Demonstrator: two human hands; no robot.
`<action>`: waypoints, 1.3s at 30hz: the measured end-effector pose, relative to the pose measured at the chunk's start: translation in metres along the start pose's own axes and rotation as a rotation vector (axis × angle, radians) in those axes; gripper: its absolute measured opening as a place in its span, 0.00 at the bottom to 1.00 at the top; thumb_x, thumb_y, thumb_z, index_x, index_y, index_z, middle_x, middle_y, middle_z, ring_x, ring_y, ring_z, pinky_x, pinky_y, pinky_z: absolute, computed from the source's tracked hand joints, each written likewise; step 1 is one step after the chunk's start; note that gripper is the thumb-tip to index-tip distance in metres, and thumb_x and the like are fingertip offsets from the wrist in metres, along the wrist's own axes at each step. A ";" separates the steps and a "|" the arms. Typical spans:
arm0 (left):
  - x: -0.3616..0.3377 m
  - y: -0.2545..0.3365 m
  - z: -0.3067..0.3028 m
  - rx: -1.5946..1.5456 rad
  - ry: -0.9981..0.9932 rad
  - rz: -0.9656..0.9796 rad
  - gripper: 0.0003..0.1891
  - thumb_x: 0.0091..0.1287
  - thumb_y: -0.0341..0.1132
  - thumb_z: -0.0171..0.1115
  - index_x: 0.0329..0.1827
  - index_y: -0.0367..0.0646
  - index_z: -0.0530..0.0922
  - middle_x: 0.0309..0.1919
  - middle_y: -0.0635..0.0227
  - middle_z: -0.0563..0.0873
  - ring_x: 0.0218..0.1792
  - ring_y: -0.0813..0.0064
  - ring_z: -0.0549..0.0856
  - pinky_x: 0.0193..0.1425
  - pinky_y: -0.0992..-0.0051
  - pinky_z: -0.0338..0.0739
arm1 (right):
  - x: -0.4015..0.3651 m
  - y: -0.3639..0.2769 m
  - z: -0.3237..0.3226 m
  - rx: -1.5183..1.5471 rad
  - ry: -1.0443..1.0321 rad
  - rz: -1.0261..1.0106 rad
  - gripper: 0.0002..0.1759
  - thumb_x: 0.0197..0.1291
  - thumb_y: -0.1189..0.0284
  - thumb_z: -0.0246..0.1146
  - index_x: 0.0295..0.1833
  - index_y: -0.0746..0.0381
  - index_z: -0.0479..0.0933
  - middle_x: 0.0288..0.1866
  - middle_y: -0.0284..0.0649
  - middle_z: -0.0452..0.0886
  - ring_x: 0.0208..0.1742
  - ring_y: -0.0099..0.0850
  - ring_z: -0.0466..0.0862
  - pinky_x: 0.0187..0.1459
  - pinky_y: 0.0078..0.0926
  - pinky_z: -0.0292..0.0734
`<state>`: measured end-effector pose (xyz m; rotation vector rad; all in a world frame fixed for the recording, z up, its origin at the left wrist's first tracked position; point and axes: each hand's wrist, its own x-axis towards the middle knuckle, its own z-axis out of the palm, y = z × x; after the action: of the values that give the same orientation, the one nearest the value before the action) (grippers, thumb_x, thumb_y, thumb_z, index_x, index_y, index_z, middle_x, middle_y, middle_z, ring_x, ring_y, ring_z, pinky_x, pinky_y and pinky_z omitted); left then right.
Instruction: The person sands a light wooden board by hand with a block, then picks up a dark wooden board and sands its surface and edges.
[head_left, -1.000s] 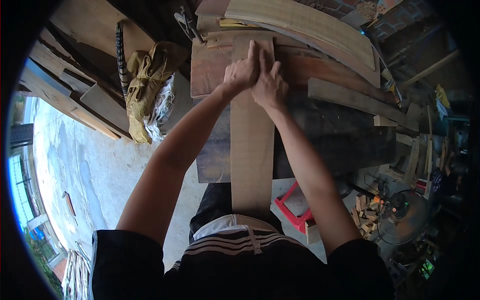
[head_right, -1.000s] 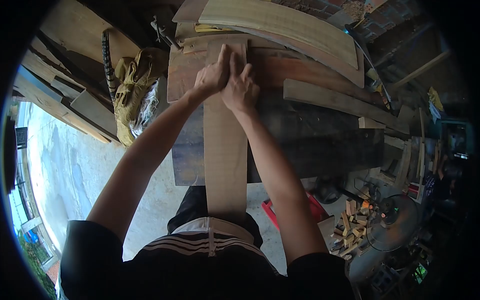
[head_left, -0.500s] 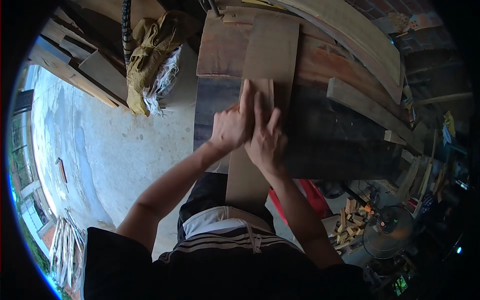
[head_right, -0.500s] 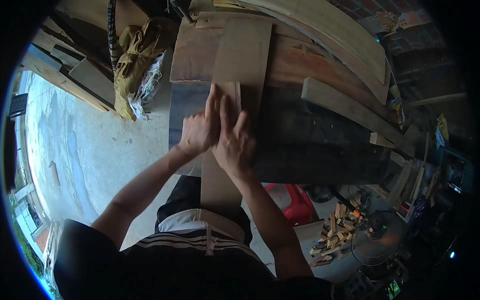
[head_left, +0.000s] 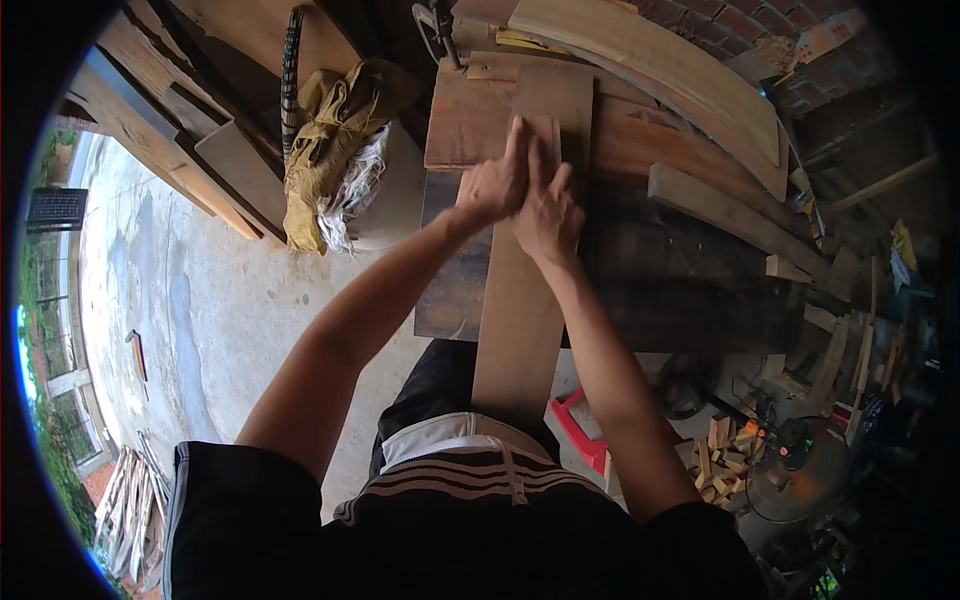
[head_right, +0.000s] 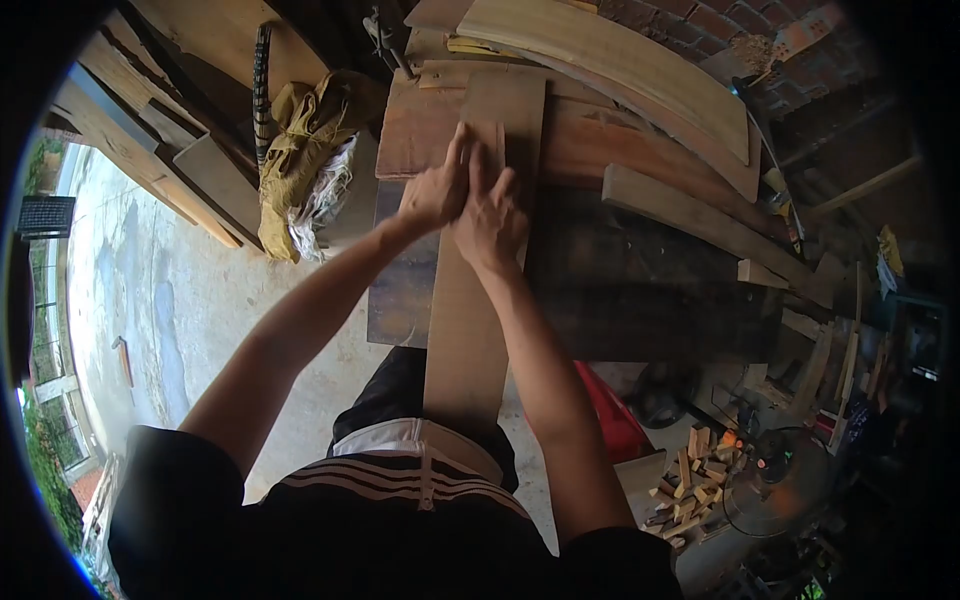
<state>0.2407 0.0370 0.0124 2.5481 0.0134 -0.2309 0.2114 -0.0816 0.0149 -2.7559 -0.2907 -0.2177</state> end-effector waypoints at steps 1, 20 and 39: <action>-0.037 0.010 0.004 -0.027 -0.053 -0.042 0.42 0.72 0.45 0.46 0.83 0.46 0.35 0.38 0.33 0.86 0.41 0.34 0.86 0.48 0.43 0.78 | -0.035 0.001 -0.007 0.004 0.003 -0.013 0.47 0.54 0.64 0.70 0.79 0.50 0.58 0.48 0.50 0.70 0.42 0.48 0.83 0.31 0.41 0.83; -0.165 -0.008 0.069 -0.102 0.142 -0.284 0.38 0.58 0.54 0.71 0.67 0.42 0.71 0.56 0.57 0.77 0.61 0.55 0.75 0.66 0.59 0.68 | -0.176 0.134 -0.098 -0.238 0.223 0.326 0.40 0.64 0.59 0.66 0.80 0.49 0.59 0.76 0.46 0.60 0.71 0.52 0.64 0.62 0.56 0.64; -0.370 -0.019 -0.102 0.088 0.060 0.369 0.16 0.68 0.31 0.60 0.58 0.47 0.73 0.35 0.56 0.89 0.34 0.48 0.88 0.38 0.55 0.82 | -0.240 -0.015 -0.200 0.019 0.216 -0.480 0.48 0.50 0.63 0.77 0.77 0.54 0.64 0.72 0.48 0.63 0.75 0.48 0.63 0.75 0.56 0.56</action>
<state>-0.1081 0.1232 0.1477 2.5853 -0.4482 -0.0110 -0.0466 -0.1826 0.1593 -2.5704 -0.8843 -0.6234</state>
